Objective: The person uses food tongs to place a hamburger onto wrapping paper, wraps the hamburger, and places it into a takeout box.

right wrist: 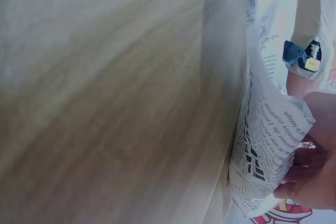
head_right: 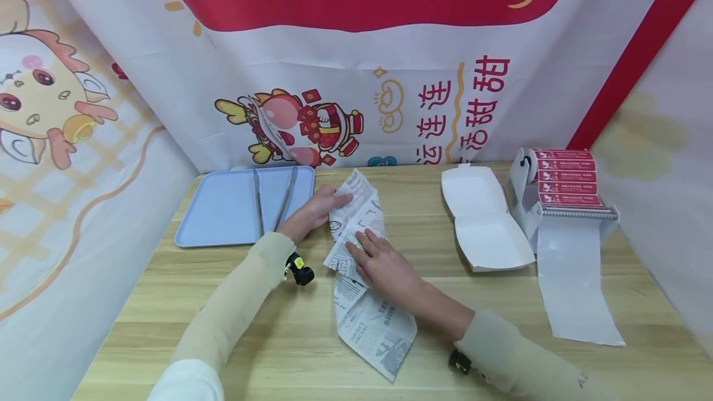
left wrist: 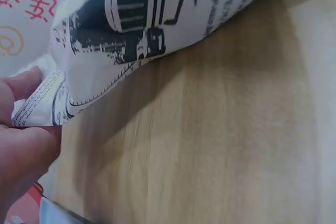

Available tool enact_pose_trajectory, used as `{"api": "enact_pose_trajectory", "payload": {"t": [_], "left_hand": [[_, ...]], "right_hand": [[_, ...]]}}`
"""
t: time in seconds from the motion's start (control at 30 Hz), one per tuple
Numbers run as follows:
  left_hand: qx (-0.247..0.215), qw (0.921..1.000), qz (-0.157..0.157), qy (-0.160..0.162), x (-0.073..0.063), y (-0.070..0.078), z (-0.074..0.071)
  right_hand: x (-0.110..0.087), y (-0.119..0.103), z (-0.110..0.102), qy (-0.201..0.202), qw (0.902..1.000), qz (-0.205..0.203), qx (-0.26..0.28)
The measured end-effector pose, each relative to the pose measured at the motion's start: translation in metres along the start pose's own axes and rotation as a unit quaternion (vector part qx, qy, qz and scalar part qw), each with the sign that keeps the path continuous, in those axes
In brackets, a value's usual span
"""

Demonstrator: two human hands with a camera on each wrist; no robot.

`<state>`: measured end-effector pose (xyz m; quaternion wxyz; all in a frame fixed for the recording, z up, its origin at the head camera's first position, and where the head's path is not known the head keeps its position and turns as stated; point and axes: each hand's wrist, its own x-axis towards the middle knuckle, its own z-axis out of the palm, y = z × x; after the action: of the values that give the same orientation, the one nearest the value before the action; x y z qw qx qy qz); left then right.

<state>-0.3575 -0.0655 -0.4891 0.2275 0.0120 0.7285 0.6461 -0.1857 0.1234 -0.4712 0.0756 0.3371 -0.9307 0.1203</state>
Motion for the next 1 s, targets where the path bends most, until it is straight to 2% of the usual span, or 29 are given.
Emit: {"api": "enact_pose_trajectory", "payload": {"t": [0.1, 0.2, 0.37, 0.43, 0.47, 0.53, 0.63, 0.73, 0.8, 0.87, 1.0], "left_hand": [[0.041, 0.9974, 0.057, -0.011, -0.005, 0.002, 0.001], [0.083, 0.9911, 0.102, -0.019, -0.014, 0.008, 0.001], [0.138, 0.9819, 0.126, -0.029, -0.022, 0.022, -0.003], [0.178, 0.9740, 0.138, -0.026, -0.023, 0.030, -0.004], [0.207, 0.9670, 0.147, -0.024, -0.023, 0.034, -0.004], [0.269, 0.9501, 0.157, -0.020, -0.023, 0.041, -0.001], [0.356, 0.9204, 0.161, -0.024, -0.023, 0.048, 0.004], [0.392, 0.9021, 0.175, -0.047, -0.026, 0.051, 0.007], [0.415, 0.8863, 0.197, -0.057, -0.031, 0.053, 0.008], [0.452, 0.8612, 0.225, -0.061, -0.038, 0.055, 0.010], [0.532, 0.7903, 0.295, -0.076, -0.054, 0.055, 0.016]], "right_hand": [[0.000, 0.001, 0.001, 0.008, 1.0000, 0.000, -0.006], [-0.001, 0.002, 0.002, 0.012, 0.9998, 0.000, -0.014], [-0.002, 0.003, 0.005, 0.012, 0.9998, -0.006, -0.012], [-0.002, 0.003, 0.006, 0.012, 0.9998, -0.009, -0.009], [-0.002, 0.003, 0.006, 0.011, 0.9999, -0.010, -0.009], [-0.002, 0.002, 0.006, 0.010, 0.9998, -0.012, -0.008], [-0.002, 0.001, 0.007, 0.011, 0.9998, -0.014, -0.008], [-0.001, 0.000, 0.006, 0.017, 0.9997, -0.017, -0.005], [-0.001, 0.000, 0.006, 0.021, 0.9995, -0.020, -0.006], [-0.001, 0.000, 0.007, 0.023, 0.9995, -0.022, -0.010], [-0.002, 0.001, 0.009, 0.030, 0.9988, -0.030, -0.024]]}}
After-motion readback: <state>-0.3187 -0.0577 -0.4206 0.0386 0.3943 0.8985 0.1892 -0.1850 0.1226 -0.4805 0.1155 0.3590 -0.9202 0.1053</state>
